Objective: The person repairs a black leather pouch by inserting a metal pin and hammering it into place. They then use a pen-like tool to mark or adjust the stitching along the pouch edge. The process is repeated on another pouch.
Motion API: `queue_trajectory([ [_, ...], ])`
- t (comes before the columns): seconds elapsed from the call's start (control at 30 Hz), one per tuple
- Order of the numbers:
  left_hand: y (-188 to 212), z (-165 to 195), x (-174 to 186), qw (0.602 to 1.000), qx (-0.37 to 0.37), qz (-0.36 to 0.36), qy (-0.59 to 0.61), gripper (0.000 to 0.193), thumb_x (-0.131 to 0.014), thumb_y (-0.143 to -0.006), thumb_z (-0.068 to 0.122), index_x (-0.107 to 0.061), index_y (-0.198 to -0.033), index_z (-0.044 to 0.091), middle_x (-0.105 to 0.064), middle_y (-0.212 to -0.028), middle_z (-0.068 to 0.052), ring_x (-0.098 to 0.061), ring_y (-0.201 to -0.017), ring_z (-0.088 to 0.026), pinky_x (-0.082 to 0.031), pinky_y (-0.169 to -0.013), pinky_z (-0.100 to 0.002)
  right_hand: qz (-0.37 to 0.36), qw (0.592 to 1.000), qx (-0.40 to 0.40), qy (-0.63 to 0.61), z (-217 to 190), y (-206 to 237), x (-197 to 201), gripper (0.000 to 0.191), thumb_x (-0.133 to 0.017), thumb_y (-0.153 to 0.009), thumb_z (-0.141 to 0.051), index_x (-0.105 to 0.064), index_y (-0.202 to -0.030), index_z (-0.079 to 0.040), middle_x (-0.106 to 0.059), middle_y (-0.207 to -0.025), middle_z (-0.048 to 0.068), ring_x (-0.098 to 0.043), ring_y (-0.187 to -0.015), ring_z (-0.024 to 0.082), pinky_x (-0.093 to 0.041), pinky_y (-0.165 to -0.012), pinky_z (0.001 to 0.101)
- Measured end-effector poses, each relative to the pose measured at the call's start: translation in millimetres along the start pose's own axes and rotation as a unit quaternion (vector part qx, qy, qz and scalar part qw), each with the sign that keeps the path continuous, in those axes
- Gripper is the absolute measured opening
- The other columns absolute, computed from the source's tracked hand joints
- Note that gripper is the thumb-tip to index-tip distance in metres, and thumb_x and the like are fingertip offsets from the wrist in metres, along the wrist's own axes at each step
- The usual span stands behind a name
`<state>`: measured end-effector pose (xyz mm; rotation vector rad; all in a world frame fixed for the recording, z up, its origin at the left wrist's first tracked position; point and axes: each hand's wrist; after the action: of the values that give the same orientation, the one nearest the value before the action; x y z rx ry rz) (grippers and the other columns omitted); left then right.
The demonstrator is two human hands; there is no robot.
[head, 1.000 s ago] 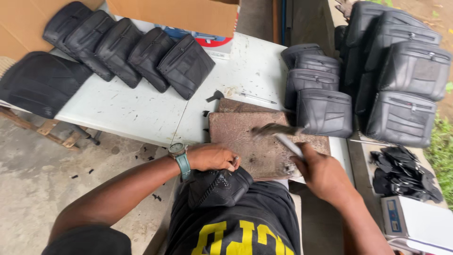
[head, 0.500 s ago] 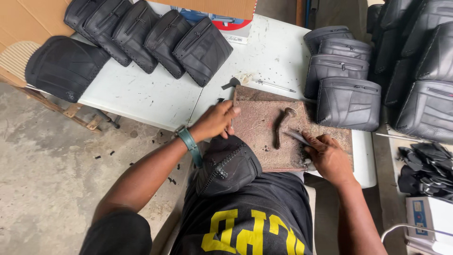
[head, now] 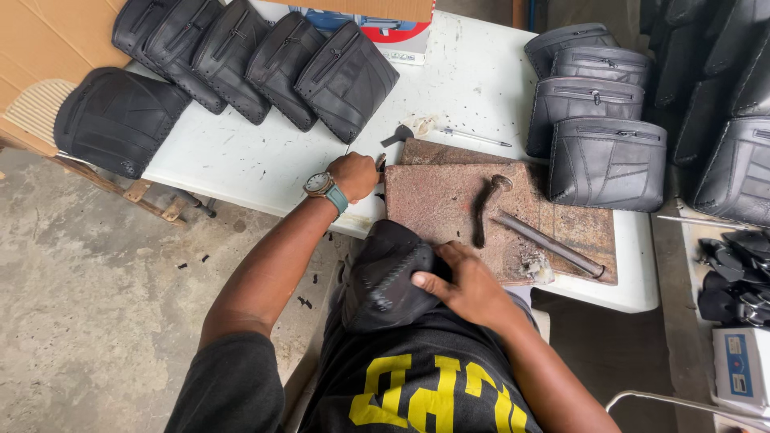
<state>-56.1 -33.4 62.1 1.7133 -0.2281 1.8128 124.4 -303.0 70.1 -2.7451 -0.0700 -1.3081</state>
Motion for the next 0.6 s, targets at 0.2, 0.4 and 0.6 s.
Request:
queue_trajectory([
  [0.2, 62, -10, 24, 0.994, 0.003, 0.069, 0.085, 0.053, -0.05, -0.107, 0.049, -0.066, -0.1, -0.001, -0.071, -0.074, -0.02, -0.071, -0.07, -0.033, -0.052, -0.067, -0.051, -0.187, 0.853, -0.006, -0.487, -34, 5, -37, 0.026, -0.077, -0.097, -0.017, -0.06, -0.113, -0.004, -0.057, -0.092, 0.002, -0.051, -0.087, 0.012, -0.044, -0.079, 0.0292],
  [0.4, 163, -57, 51, 0.844, -0.156, 0.094, 0.504, 0.053, -0.043, -0.108, 0.05, -0.064, -0.119, 0.003, -0.072, -0.105, 0.001, -0.071, -0.11, -0.017, -0.059, -0.088, -0.027, -0.091, 0.709, 0.001, -0.699, -61, -7, -3, 0.036, -0.07, -0.096, -0.013, -0.058, -0.13, -0.006, -0.07, -0.12, 0.006, -0.065, -0.112, 0.019, -0.054, -0.102, 0.0351],
  [0.6, 207, 17, 44, 0.64, -0.277, 0.163, 0.698, 0.057, -0.055, -0.102, 0.048, -0.05, -0.139, 0.005, -0.066, -0.123, -0.002, -0.067, -0.117, -0.017, -0.056, -0.094, -0.031, 0.012, 0.707, 0.011, -0.707, -84, -26, 29, 0.055, -0.065, -0.093, -0.002, -0.05, -0.144, -0.014, -0.066, -0.128, 0.008, -0.063, -0.116, 0.021, -0.056, -0.098, 0.0399],
])
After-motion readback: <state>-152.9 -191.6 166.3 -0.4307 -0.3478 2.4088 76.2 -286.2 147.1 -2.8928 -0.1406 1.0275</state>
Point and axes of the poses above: each hand's wrist, its own y-axis away from the middle knuckle, its own x-axis out of the back of the hand, z = x × y
